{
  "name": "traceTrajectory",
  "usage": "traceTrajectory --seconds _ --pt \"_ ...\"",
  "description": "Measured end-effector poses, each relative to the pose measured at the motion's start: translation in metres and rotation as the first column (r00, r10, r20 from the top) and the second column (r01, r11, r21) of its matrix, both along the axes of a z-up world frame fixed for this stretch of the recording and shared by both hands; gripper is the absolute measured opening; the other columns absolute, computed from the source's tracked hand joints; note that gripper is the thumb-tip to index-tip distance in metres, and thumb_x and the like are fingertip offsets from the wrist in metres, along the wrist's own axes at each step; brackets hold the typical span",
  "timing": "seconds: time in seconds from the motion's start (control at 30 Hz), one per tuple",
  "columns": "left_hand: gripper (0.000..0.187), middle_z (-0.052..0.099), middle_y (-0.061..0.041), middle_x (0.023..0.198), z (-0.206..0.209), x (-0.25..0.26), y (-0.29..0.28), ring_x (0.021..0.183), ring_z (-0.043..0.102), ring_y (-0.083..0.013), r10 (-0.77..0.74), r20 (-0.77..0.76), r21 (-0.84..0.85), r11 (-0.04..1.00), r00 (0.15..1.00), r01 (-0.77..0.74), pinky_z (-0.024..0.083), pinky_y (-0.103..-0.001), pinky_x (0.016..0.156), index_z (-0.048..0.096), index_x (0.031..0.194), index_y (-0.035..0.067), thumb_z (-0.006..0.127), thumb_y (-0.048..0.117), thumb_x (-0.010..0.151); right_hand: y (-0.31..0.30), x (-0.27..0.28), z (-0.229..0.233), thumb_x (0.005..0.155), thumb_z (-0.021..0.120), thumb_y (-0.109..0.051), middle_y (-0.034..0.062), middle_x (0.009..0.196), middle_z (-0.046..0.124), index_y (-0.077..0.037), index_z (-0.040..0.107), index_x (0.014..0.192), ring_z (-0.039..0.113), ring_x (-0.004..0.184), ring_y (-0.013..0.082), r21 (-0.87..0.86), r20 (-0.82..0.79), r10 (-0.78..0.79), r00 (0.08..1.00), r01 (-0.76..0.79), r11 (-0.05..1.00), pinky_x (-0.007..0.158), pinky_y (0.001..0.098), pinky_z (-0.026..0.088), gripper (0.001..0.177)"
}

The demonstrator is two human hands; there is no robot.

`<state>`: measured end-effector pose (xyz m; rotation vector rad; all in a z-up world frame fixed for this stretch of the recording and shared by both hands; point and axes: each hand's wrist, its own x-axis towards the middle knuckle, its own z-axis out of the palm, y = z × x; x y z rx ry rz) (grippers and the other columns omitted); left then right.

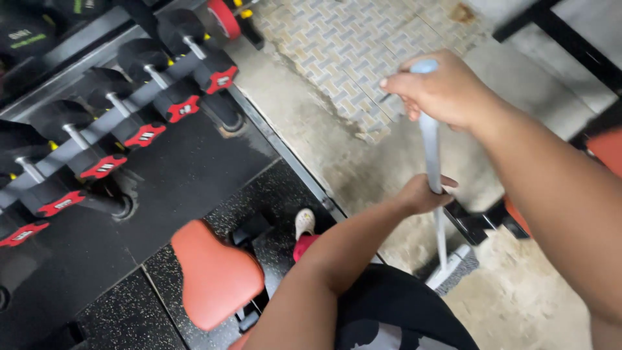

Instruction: Mopping the gym floor around exercise benches and dumbbell racks.

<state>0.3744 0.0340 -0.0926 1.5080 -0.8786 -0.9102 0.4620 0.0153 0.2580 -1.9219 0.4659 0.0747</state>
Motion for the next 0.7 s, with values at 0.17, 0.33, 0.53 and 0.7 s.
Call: traceTrajectory --seconds 0.17,0.33,0.53,0.7 --pt "0.035 0.078 -0.007 0.111 -0.001 0.149 0.055 0.102 0.073 -0.0195 0.039 0.114 -0.111 0.993 0.993 -0.026 0.059 -0.035 0.092 0.076 0.116 0.014 0.082 0.016 0.081 0.048 0.1 0.011 0.091 0.074 -0.024 0.0024 0.061 0.059 -0.004 0.061 0.072 0.055 0.052 0.0112 -0.044 0.19 0.084 0.978 -0.077 0.996 0.049 0.0297 0.043 0.031" --pt "0.036 0.078 -0.008 0.11 0.028 0.29 0.119 0.099 0.073 -0.0206 0.097 0.271 0.011 0.995 0.958 -0.104 0.059 -0.035 0.092 0.075 0.116 0.015 0.081 0.015 0.08 0.091 0.169 0.034 0.09 0.076 -0.026 0.0 0.063 0.06 -0.008 0.067 0.077 0.057 0.054 0.0093 -0.03 0.305 0.142 0.942 -0.139 0.99 0.049 0.0281 0.044 0.025" --pt "0.032 0.078 -0.013 0.103 0.09 0.402 0.172 0.097 0.075 -0.0289 0.134 0.533 0.245 0.921 0.835 -0.304 0.058 -0.04 0.089 0.077 0.112 0.018 0.077 0.024 0.081 0.093 0.189 0.028 0.1 0.076 -0.024 0.0022 0.071 0.059 -0.004 0.065 0.081 0.055 0.066 0.0095 -0.209 0.497 0.279 0.822 -0.198 0.958 0.059 0.0272 0.042 0.03" --pt "0.035 0.075 -0.014 0.107 0.078 0.433 0.172 0.102 0.071 -0.0359 0.156 0.725 0.142 0.919 0.671 -0.367 0.056 -0.045 0.088 0.075 0.113 0.018 0.074 0.015 0.078 0.069 0.158 0.004 0.102 0.07 -0.017 0.0047 0.075 0.062 -0.002 0.063 0.08 0.056 0.069 0.0111 -0.242 0.571 0.347 0.744 -0.252 0.937 0.065 0.0281 0.042 0.028"
